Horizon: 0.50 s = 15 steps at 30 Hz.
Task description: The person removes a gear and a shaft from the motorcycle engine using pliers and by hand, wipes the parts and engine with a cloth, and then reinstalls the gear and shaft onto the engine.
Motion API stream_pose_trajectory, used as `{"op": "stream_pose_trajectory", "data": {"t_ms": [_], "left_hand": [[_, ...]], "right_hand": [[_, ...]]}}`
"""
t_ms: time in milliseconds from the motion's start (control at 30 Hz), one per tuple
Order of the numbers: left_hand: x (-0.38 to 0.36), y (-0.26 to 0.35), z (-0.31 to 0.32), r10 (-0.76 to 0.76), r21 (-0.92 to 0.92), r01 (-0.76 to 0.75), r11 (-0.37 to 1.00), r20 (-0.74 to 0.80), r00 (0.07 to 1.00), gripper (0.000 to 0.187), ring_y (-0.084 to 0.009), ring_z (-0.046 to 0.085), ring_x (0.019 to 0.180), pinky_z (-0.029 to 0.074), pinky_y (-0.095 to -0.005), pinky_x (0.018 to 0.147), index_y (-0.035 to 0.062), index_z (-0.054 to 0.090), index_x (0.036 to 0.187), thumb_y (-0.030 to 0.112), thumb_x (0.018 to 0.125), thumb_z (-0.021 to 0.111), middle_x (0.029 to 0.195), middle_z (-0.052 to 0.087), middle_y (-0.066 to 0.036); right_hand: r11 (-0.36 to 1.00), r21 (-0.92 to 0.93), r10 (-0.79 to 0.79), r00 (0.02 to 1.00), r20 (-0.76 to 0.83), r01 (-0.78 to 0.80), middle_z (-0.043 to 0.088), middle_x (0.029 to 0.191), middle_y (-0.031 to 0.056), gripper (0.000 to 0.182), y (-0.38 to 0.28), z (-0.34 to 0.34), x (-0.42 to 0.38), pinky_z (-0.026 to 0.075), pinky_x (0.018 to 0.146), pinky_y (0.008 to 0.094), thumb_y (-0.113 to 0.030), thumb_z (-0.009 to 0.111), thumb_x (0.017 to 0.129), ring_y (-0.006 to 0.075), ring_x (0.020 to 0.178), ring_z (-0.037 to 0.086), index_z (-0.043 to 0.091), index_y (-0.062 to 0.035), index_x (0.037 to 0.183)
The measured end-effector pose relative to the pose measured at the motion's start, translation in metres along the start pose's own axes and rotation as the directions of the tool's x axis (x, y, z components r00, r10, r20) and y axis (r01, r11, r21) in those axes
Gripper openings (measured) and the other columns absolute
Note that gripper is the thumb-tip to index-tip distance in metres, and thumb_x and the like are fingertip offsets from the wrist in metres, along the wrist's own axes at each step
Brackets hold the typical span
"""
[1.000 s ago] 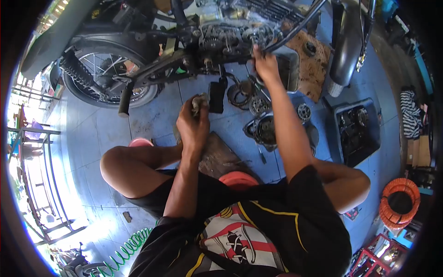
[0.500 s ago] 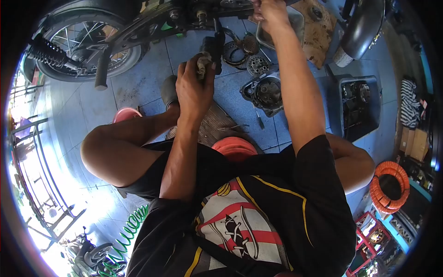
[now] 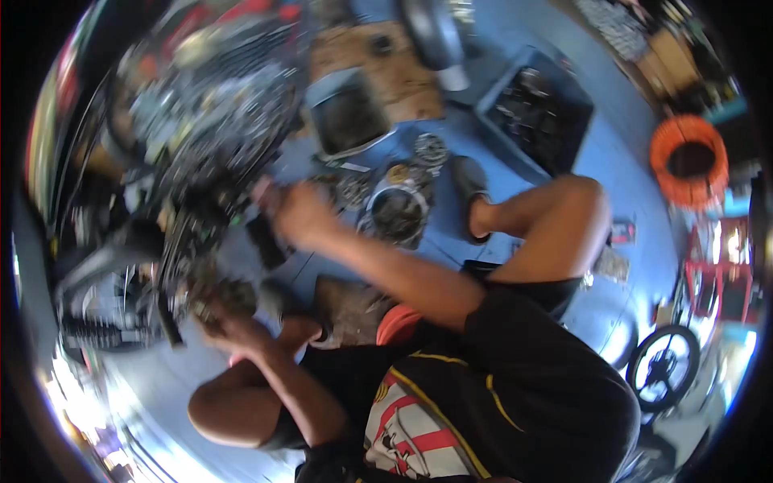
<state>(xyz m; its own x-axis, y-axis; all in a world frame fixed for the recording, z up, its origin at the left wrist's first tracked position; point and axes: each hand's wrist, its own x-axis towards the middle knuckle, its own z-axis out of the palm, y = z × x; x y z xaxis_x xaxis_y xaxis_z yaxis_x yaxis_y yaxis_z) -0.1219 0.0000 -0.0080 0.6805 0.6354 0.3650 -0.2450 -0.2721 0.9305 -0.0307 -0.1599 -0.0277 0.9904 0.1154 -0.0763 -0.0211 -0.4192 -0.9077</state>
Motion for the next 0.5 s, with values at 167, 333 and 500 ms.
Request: {"op": "stream_pose_trajectory", "data": {"t_ms": [167,333,500], "left_hand": [[0.018,-0.033,0.017,0.396,0.458,-0.412,0.788,0.136,0.908,0.034,-0.0228,0.065,0.087,0.053,-0.0338,0.077,-0.0027,0.061,0.113,0.024,0.096,0.049,0.107,0.066,-0.014],[0.018,0.096,0.005,0.027,0.333,-0.03,0.943,0.013,1.0,0.041,-0.0164,0.057,0.062,0.044,-0.0245,0.058,0.0011,0.066,0.092,0.04,0.094,0.055,0.074,0.066,-0.008],[-0.004,0.138,-0.006,0.077,0.391,0.052,0.919,-0.308,0.948,0.056,-0.0177,0.056,0.071,0.046,-0.0347,0.069,-0.0006,0.068,0.092,0.055,0.086,0.061,0.081,0.063,-0.011]], "right_hand": [[0.934,0.093,-0.356,0.92,0.165,0.345,0.064,0.074,0.0218,0.033,-0.033,0.041,-0.055,0.051,0.066,0.0463,-0.031,0.052,0.088,0.0374,0.073,0.065,0.066,-0.0019,0.081],[0.832,0.328,-0.468,0.884,-0.022,0.448,0.06,0.059,0.0162,0.036,-0.088,0.007,-0.096,0.05,0.052,0.0458,-0.029,0.047,0.094,0.0338,0.055,0.061,0.066,-0.0016,0.082],[0.591,0.23,-0.795,0.607,0.003,0.773,0.057,0.059,0.0171,0.023,-0.091,0.032,-0.131,0.049,0.051,0.0425,-0.016,0.046,0.09,0.0309,0.052,0.059,0.062,-0.0002,0.09]]}}
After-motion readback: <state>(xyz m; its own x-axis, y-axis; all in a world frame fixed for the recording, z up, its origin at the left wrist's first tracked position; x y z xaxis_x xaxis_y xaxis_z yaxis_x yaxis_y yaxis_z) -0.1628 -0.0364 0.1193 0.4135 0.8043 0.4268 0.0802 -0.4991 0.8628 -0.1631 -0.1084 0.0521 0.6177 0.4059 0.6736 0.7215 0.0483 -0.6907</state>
